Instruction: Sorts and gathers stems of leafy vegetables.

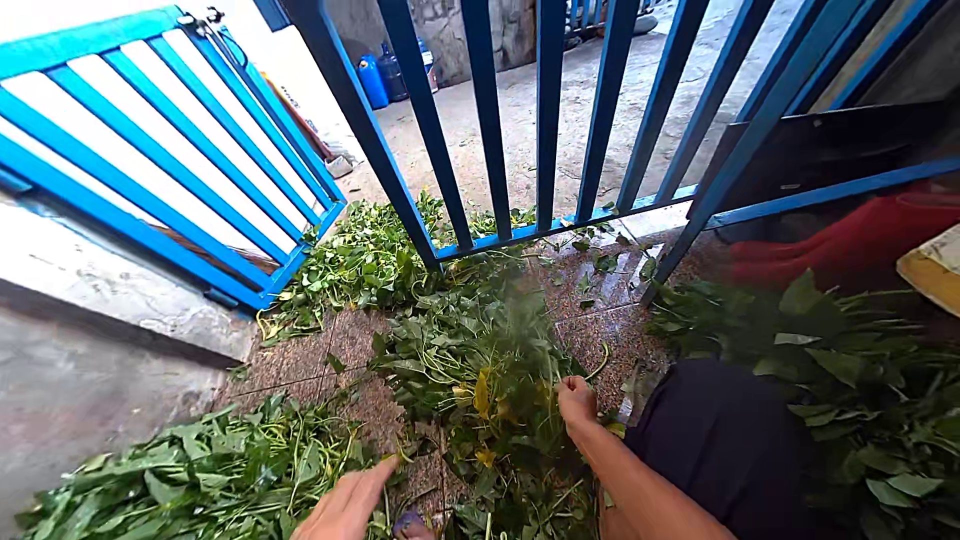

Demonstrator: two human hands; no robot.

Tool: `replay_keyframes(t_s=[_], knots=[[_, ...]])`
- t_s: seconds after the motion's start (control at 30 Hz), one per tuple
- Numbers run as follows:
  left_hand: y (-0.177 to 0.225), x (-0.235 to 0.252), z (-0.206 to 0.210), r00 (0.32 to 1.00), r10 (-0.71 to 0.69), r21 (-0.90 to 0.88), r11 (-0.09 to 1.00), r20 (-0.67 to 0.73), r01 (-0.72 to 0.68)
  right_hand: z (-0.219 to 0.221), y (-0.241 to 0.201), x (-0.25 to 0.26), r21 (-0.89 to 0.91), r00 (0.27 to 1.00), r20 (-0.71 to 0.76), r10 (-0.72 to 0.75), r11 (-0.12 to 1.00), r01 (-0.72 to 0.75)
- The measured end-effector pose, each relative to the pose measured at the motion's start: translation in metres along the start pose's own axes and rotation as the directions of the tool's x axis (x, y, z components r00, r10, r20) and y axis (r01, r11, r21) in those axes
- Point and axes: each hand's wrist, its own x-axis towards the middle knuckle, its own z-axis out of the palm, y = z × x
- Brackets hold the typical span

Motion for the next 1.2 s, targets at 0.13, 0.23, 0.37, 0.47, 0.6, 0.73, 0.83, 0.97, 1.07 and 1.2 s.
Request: replay_keyframes(t_s=[0.13, 0.23, 0.37, 0.47, 0.6, 0.73, 0.83, 0.97, 1.07, 1.2], knots=[[-0.009, 0.081, 0.02, 0.935, -0.121, 0.211, 0.976, 0.333, 0.051, -0.004, 0.0, 0.003, 0.022, 0.998, 0.064, -0.017, 1.0, 0.016], [0.009, 0.101, 0.05, 0.96, 0.033, 0.058, 0.997, 0.279, -0.051, 0.006, 0.012, 0.022, 0.179, 0.957, 0.195, 0.213, 0.952, -0.249], [0.001, 0.112, 0.097, 0.925, 0.234, -0.327, 0.936, 0.298, -0.131, 0.018, 0.023, 0.032, 0.131, 0.942, 0.293, 0.163, 0.969, -0.208], [-0.011, 0.117, 0.115, 0.93, 0.195, -0.298, 0.949, 0.312, -0.099, 0.019, 0.012, 0.015, -0.043, 0.987, 0.159, 0.001, 0.999, 0.006], [-0.012, 0.119, 0.107, 0.973, 0.127, -0.391, 0.919, 0.194, -0.042, 0.008, -0.01, -0.05, 0.039, 0.948, 0.025, -0.318, 0.948, 0.317], [-0.007, 0.127, 0.108, 0.994, 0.051, -0.713, 0.701, 0.096, 0.032, 0.015, -0.001, -0.117, 0.004, 0.681, -0.048, -0.731, 0.682, 0.732], [0.003, 0.127, 0.106, 0.999, 0.02, -0.881, 0.472, 0.034, 0.02, 0.037, 0.01, -0.13, -0.099, 0.283, -0.112, -0.953, 0.294, 0.951], [0.005, 0.12, 0.103, 0.98, 0.019, -0.887, 0.42, -0.2, -0.19, 0.046, 0.001, -0.131, -0.157, 0.052, -0.118, -0.992, 0.071, 0.985], [-0.005, 0.116, 0.096, 0.942, 0.146, -0.825, 0.455, -0.301, -0.334, 0.043, -0.007, -0.127, -0.193, -0.026, -0.115, -0.993, -0.004, 0.981], [-0.013, 0.113, 0.087, 0.885, 0.3, -0.779, 0.427, -0.357, -0.459, 0.039, -0.017, -0.122, -0.219, -0.099, -0.131, -0.986, -0.069, 0.973]])
